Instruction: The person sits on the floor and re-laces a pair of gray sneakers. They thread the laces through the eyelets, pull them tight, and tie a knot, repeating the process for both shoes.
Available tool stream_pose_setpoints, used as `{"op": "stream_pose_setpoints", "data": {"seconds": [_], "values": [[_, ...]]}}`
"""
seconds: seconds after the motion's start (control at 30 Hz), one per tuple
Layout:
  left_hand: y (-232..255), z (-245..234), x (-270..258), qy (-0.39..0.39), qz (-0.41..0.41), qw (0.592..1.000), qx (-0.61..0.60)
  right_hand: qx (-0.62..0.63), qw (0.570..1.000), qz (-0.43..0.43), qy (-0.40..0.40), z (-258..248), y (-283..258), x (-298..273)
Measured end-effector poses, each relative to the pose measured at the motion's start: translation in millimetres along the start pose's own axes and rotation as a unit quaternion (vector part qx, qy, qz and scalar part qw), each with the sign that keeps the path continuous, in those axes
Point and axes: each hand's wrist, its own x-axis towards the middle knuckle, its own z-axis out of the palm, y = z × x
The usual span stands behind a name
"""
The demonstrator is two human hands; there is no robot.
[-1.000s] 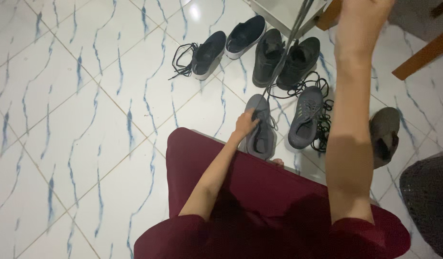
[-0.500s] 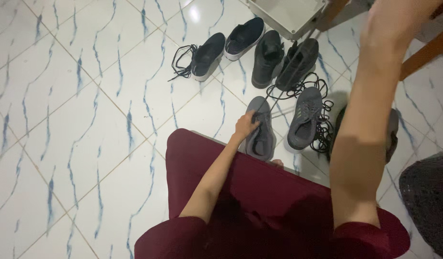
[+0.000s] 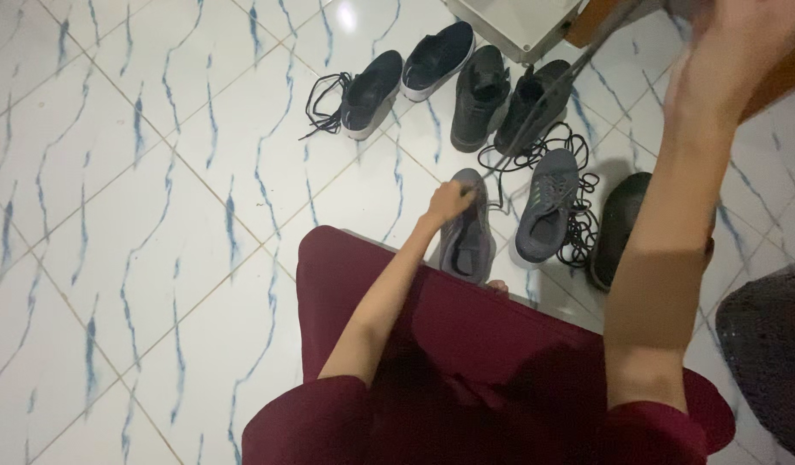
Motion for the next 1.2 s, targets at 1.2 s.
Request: {"op": "stream_pose_setpoints", "data": {"seconds": [1.2], "values": [[22, -132, 30, 0.341, 0.015, 0.887, 0.311, -0.173, 0.955, 0.13, 0.202, -113, 145, -229]]}}
